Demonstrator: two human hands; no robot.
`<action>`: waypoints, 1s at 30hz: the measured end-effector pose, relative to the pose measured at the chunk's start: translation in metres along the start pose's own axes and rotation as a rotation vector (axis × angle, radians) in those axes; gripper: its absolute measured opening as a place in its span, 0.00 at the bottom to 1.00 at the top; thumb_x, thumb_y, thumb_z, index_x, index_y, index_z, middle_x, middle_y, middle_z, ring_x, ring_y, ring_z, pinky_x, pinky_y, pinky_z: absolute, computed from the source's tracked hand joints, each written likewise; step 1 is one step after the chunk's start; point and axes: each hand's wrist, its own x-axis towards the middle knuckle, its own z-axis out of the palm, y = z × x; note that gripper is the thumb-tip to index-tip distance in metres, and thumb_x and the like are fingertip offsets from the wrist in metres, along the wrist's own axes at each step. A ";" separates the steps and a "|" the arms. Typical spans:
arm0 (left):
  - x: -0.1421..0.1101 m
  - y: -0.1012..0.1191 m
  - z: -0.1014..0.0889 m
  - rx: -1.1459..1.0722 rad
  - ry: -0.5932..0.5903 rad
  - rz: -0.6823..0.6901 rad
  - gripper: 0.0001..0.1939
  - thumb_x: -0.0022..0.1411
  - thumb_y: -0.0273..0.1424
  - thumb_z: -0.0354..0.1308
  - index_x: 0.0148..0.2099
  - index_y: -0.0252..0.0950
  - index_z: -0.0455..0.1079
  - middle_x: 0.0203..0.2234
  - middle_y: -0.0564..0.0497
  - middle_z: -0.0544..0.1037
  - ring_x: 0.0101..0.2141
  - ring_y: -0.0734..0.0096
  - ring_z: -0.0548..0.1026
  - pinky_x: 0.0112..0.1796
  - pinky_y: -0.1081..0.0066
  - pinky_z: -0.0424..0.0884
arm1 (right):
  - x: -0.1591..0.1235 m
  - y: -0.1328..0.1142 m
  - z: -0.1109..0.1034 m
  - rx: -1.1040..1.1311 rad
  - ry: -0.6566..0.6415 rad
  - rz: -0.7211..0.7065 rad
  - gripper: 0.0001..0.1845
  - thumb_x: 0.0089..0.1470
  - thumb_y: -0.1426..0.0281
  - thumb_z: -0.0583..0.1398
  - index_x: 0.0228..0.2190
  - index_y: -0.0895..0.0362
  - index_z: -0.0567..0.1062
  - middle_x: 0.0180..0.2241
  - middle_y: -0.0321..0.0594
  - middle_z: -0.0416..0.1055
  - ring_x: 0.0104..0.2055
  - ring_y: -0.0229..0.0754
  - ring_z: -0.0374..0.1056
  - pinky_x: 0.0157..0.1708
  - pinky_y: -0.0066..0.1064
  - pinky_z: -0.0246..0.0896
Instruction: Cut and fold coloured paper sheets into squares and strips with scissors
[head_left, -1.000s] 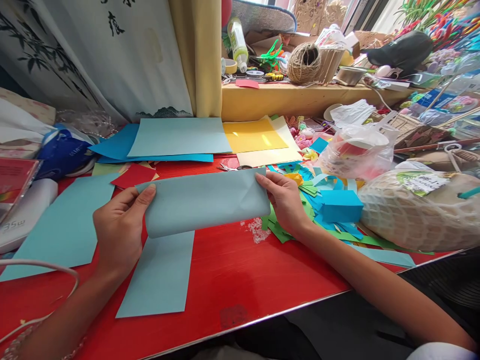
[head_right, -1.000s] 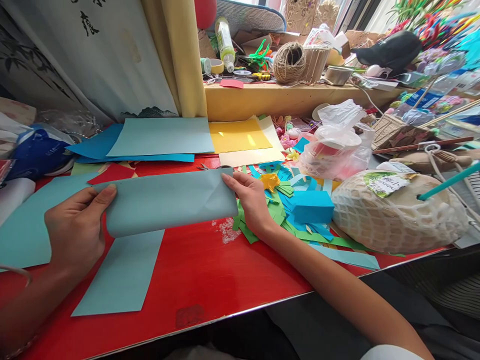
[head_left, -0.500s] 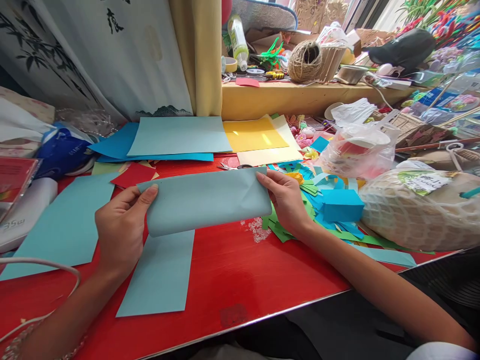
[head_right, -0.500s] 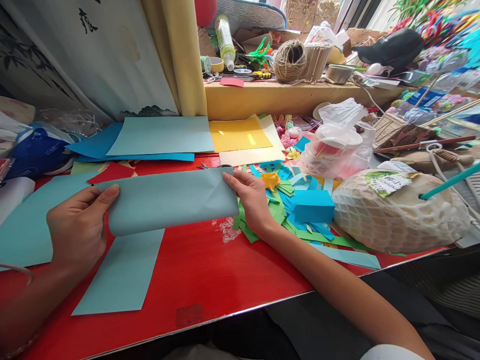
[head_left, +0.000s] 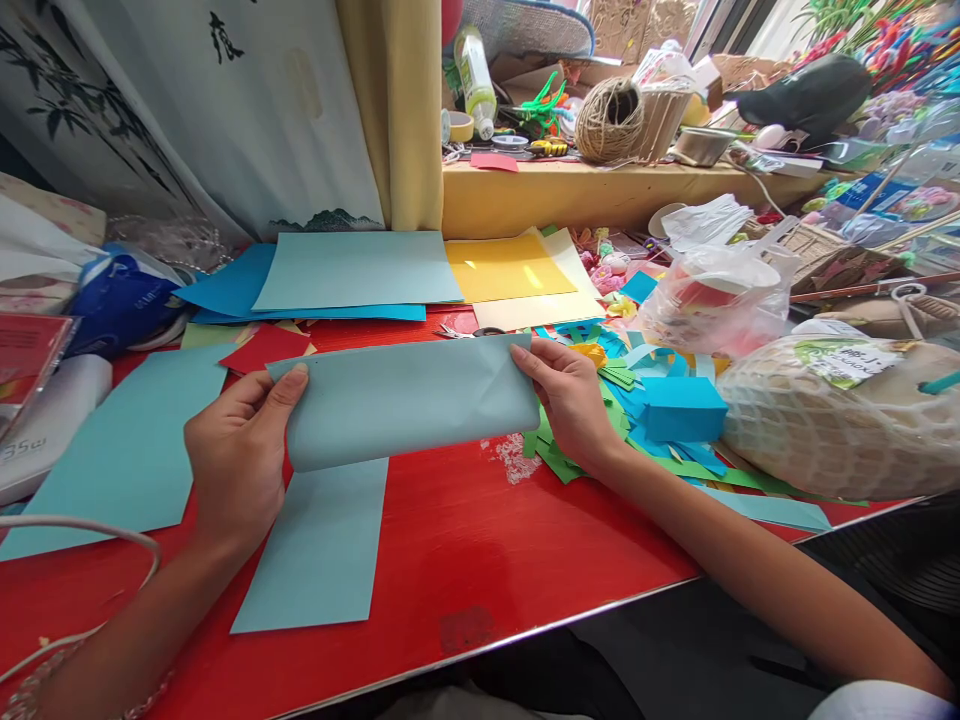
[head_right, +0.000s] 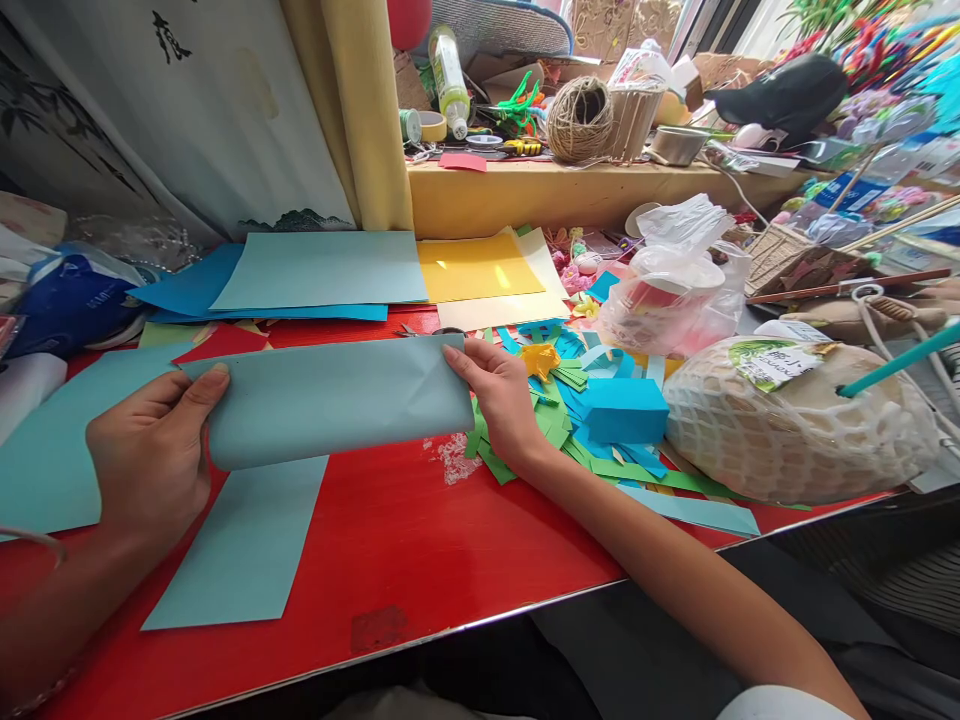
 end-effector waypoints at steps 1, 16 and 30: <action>0.000 0.000 0.000 0.003 -0.002 -0.003 0.07 0.49 0.32 0.63 0.26 0.33 0.72 0.18 0.57 0.64 0.22 0.79 0.60 0.20 0.78 0.60 | 0.000 0.000 0.000 0.002 -0.001 -0.003 0.08 0.49 0.65 0.62 0.25 0.57 0.73 0.27 0.35 0.66 0.27 0.33 0.58 0.25 0.24 0.54; 0.000 0.000 -0.001 0.010 -0.014 0.004 0.08 0.50 0.31 0.63 0.23 0.34 0.70 0.17 0.57 0.62 0.22 0.79 0.59 0.19 0.79 0.59 | 0.000 0.003 -0.002 -0.038 -0.033 -0.034 0.09 0.50 0.63 0.61 0.28 0.56 0.75 0.28 0.36 0.68 0.29 0.35 0.60 0.28 0.27 0.58; 0.001 0.003 0.000 0.016 -0.012 -0.019 0.09 0.49 0.31 0.63 0.22 0.34 0.68 0.17 0.57 0.61 0.22 0.77 0.59 0.20 0.77 0.58 | 0.004 -0.004 -0.005 -0.167 -0.001 -0.039 0.10 0.50 0.62 0.60 0.27 0.57 0.75 0.27 0.36 0.67 0.28 0.35 0.60 0.29 0.28 0.59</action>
